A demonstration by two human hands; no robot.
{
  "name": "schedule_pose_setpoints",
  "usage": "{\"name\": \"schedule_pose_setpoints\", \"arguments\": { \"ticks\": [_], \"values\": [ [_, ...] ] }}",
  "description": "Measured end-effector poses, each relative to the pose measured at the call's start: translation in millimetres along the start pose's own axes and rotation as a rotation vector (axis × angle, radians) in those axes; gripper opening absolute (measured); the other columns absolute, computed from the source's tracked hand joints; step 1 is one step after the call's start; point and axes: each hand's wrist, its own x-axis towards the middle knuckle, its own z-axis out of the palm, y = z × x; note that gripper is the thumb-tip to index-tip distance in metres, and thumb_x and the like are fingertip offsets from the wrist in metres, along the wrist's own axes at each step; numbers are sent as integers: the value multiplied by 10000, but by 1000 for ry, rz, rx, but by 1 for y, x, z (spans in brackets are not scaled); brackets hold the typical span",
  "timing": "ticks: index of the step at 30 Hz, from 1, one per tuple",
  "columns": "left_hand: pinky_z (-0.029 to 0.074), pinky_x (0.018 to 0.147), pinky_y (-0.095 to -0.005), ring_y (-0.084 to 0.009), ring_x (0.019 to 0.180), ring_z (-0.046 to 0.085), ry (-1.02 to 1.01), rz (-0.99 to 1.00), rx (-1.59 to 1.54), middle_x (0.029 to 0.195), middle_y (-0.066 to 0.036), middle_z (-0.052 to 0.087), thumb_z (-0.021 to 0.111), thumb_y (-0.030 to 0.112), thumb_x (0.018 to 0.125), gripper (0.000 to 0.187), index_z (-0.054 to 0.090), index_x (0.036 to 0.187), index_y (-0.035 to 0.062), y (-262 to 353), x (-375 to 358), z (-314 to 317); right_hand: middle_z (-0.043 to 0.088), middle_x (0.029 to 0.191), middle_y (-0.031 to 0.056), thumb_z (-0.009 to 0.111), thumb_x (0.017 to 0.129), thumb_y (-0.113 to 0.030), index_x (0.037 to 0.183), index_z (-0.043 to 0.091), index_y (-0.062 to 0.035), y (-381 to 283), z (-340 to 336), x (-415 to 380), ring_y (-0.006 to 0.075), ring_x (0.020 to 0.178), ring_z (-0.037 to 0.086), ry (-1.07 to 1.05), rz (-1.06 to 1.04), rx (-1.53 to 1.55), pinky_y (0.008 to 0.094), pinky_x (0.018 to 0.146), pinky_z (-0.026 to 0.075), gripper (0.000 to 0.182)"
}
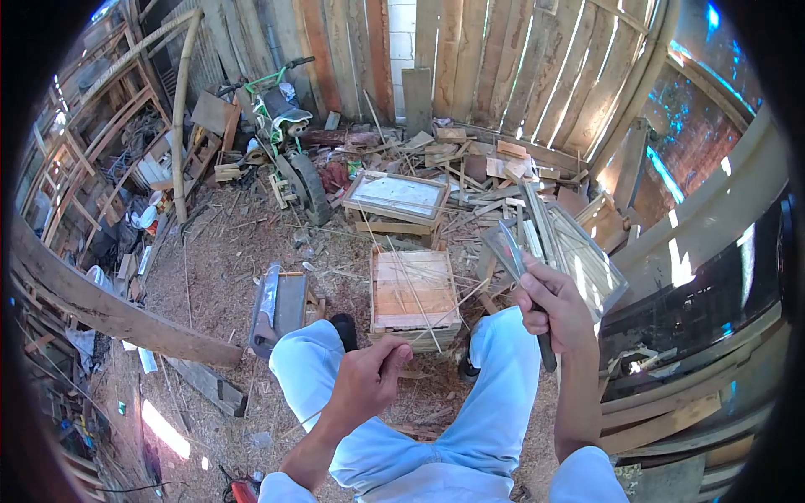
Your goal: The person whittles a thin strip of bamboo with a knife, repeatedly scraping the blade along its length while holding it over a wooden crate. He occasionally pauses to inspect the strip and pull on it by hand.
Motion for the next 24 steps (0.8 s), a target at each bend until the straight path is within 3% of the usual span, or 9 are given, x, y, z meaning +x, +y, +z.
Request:
{"name": "schedule_pose_setpoints", "arguments": {
  "ticks": [3, 5, 9, 10, 13, 24],
  "values": [
    [437, 486, -300, -220, 528, 592, 50, 1, 50, 693, -129, 630, 590, 72, 882, 76, 590, 911, 2, -5, 7, 0, 502, 695, 8, 520, 945, -154, 1336, 424, -49, 10, 7, 1, 21, 455, 361, 43, -52, 12, 161, 383, 269, 416],
    [431, 480, -300, -215, 518, 587, 68, 8, 40, 686, -131, 625, 597, 75, 878, 80, 594, 911, 2, -1, 14, 3, 537, 708, 9, 518, 949, -173, 1333, 429, -42, 16, 16, 6, 11, 446, 357, 91, -204, -45, 162, 382, 268, 415],
    [421, 469, -296, -197, 498, 574, 79, 36, 70, 671, -135, 614, 609, 74, 870, 82, 604, 910, 3, 11, 23, 4, 631, 818, 29, 596, 907, -182, 1157, 555, 3, 7, 31, 12, 1, 441, 359, 81, -334, -95, 162, 382, 268, 314],
    [421, 469, -296, -197, 498, 574, 78, 39, 70, 671, -135, 614, 609, 74, 870, 82, 604, 910, 3, 13, 24, 4, 645, 818, 30, 624, 887, -179, 1051, 604, 8, 3, 34, 11, -1, 441, 369, 76, -350, -94, 164, 383, 272, 249],
    [416, 463, -296, -194, 492, 567, 85, 69, 78, 662, -132, 607, 612, 73, 868, 80, 601, 909, 5, 17, 23, 3, 637, 751, 11, 629, 884, -189, 1003, 624, 9, 3, 36, 12, -1, 442, 387, 71, -332, -169, 172, 383, 282, 230],
    [395, 462, -293, -170, 479, 522, 68, 38, -67, 627, -115, 571, 600, 65, 875, 72, 591, 910, 2, 16, 21, 10, 617, 697, -16, 612, 898, -215, 996, 637, -17, 32, 54, 7, 2, 455, 418, 55, -380, -237, 191, 401, 294, 222]
  ]
}}
